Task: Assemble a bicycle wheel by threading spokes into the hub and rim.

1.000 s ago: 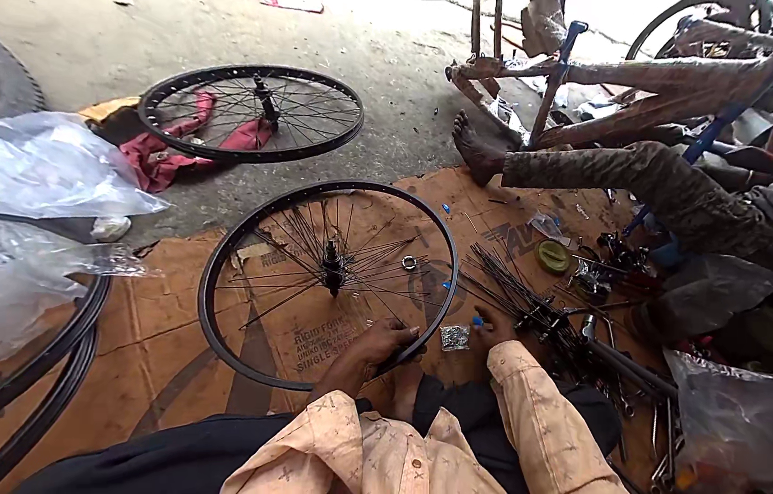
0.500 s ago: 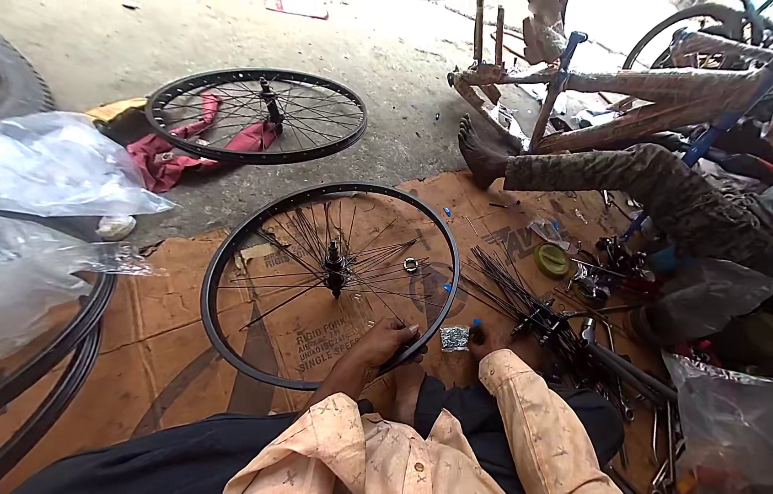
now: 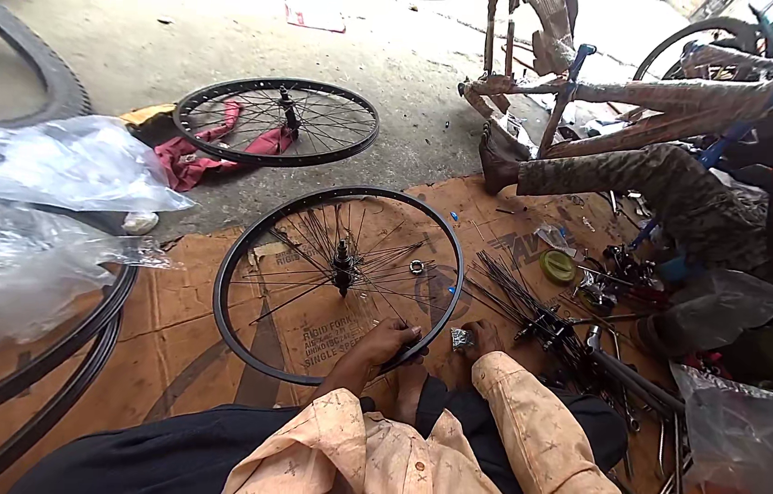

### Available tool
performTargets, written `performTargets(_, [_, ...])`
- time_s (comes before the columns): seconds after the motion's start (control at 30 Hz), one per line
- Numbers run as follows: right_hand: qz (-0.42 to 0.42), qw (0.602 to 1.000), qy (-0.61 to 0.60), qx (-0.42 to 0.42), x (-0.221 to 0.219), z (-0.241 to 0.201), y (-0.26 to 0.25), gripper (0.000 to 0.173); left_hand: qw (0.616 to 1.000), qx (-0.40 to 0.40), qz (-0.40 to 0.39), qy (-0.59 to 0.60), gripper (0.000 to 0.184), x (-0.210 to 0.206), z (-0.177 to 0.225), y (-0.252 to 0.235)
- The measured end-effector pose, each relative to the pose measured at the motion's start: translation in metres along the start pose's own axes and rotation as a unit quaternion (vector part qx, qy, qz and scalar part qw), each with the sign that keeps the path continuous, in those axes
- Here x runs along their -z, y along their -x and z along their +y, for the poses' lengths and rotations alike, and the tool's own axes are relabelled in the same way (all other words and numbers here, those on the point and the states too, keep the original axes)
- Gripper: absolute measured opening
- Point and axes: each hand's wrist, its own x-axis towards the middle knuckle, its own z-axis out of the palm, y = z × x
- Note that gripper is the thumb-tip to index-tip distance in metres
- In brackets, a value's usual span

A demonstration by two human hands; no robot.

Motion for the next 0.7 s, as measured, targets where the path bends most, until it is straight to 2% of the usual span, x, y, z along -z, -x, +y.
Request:
performTargets(0.13, [-0.002,1.0,0.014,-0.024,0.004,-0.003,0.001,0.041,1.0,-0.002,-0.002,-0.005,0.025,0.0,-0.001,-0.002])
performTargets(0.23, [0.008,1.0,0.016,-0.017,0.007,-0.003,0.003,0.037,1.0,-0.007,0.0,-0.025,0.028,0.001,-0.001,-0.002])
performTargets(0.3, [0.013,1.0,-0.013,-0.008,0.009,0.0,0.003,0.046,1.0,-0.004,0.0,-0.021,0.027,0.0,-0.001,-0.001])
performTargets(0.4, [0.028,0.995,-0.087,0.026,0.012,0.019,0.003,0.071,1.0,-0.003,-0.009,-0.012,0.027,0.001,-0.001,-0.001])
performTargets(0.43, [0.035,0.994,-0.104,0.02,0.016,0.026,0.005,0.069,1.0,-0.005,-0.01,-0.012,0.027,0.002,-0.002,-0.001])
performTargets(0.5, [0.041,0.991,-0.12,-0.032,0.026,0.036,0.013,0.047,1.0,-0.008,-0.011,-0.01,0.026,0.003,-0.003,-0.001])
performTargets(0.53, [0.038,0.989,-0.129,-0.067,0.029,0.041,0.015,0.043,1.0,-0.009,-0.012,-0.008,0.026,0.003,-0.003,-0.001])
performTargets(0.6, [0.033,0.985,-0.124,-0.112,0.029,0.051,0.014,0.041,1.0,-0.008,-0.011,-0.005,0.024,0.001,-0.002,-0.002])
performTargets(0.7, [0.047,0.986,-0.114,-0.113,0.015,0.052,0.006,0.041,1.0,-0.002,-0.007,0.001,0.024,0.001,0.0,-0.003])
